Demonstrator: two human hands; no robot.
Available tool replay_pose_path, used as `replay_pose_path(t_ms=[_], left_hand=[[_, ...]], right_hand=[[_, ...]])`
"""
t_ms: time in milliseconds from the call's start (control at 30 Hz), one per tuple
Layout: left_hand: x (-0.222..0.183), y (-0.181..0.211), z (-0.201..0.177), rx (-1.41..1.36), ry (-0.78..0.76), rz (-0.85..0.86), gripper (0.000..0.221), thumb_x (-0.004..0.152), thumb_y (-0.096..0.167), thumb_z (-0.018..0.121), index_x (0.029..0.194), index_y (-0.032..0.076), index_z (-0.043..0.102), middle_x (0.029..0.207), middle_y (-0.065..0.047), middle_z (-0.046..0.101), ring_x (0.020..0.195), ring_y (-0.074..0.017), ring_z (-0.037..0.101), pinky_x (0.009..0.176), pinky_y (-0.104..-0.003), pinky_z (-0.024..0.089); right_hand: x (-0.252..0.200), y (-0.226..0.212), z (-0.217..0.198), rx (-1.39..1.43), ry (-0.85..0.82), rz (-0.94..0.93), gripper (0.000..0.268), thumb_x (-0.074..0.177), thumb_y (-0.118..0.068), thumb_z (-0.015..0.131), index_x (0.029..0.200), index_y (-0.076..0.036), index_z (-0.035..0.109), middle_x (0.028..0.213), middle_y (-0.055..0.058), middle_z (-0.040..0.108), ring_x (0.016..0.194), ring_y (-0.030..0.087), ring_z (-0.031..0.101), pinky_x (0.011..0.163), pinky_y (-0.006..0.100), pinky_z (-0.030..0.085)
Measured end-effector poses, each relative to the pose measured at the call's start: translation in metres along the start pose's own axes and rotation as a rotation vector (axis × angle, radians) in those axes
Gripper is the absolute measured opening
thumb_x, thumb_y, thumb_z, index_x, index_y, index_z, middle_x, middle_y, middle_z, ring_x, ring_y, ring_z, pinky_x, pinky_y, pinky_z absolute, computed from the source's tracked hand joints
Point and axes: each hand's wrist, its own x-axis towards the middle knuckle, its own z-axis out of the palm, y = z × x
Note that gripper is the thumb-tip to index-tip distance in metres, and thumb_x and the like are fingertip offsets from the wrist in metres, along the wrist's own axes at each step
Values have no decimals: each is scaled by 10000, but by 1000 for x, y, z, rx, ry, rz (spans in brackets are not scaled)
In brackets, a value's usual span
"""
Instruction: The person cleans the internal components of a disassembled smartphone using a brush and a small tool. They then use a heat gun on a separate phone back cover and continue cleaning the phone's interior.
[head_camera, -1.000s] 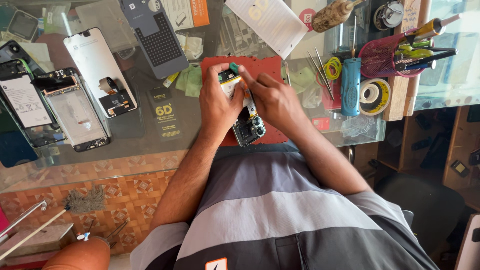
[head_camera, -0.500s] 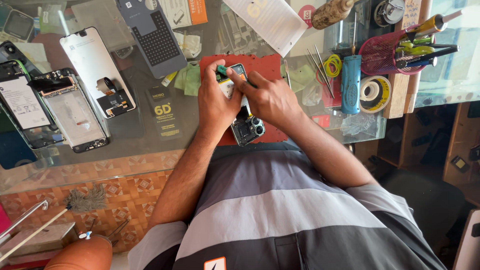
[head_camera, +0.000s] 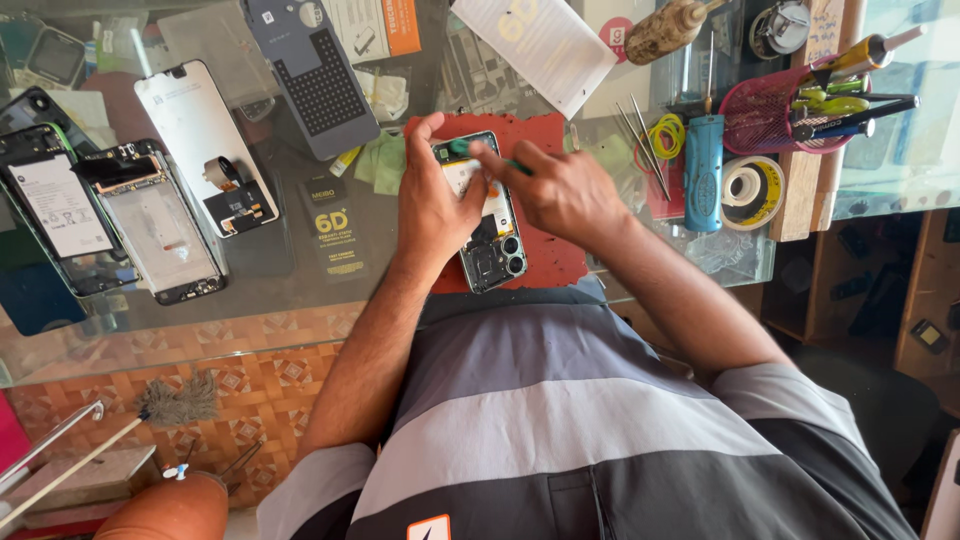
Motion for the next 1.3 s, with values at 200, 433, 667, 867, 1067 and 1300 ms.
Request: replay_pose_path(t_ms=[200, 433, 667, 867, 1067, 1300], left_hand=[[0, -3, 3, 81, 45, 146, 728, 875, 94, 804, 1455, -16, 377, 1356, -249, 586, 1211, -399, 632, 1016, -453, 520], [0, -1, 4, 84, 49, 168, 643, 893, 102, 793, 1417, -2, 436, 1324, -217, 631, 1201, -361, 654, 1005, -442, 529], [0, 2, 9, 14, 57, 177, 490, 929, 93, 769, 1338, 5, 515, 1281, -190, 663, 1177, -342, 684, 1004, -435, 550], [0, 3, 9, 11, 52, 174, 455, 924, 84, 763, 1301, 1, 522, 1225, -174, 674, 1138, -331, 691, 982, -438, 552], [1, 2, 8, -18, 41, 177, 449, 929, 78, 749, 1302, 0, 512, 1237, -176, 667, 1133, -318, 700, 976, -432, 558], [-2, -1, 8, -19, 29, 157, 430, 929, 82, 748, 1290, 3, 527, 1197, -168, 677, 1099, -309, 711, 956, -418, 574]], right_hand=[[9, -4, -9, -54, -64, 9, 583, 935, -104, 673, 1502, -214, 590, 870, 0, 604, 503, 162, 587, 416, 338, 473], [-3, -5, -3, 26, -54, 133, 576, 935, -104, 665, 1501, -176, 587, 837, 42, 591, 532, 221, 608, 470, 375, 505], [-48, -45, -20, 132, -161, 414, 590, 926, -52, 594, 1506, -150, 563, 798, 82, 598, 573, 296, 634, 523, 430, 525], [-24, -56, -1, 69, -68, 544, 625, 909, -64, 607, 1526, -105, 517, 887, 109, 632, 622, 339, 653, 540, 458, 532], [-60, -92, -23, 115, -169, 577, 684, 893, -33, 592, 1561, -114, 467, 875, 126, 612, 612, 340, 644, 552, 459, 529], [-54, -92, -1, 62, -95, 594, 753, 843, -4, 599, 1574, -90, 437, 970, 131, 624, 642, 333, 650, 564, 455, 530]])
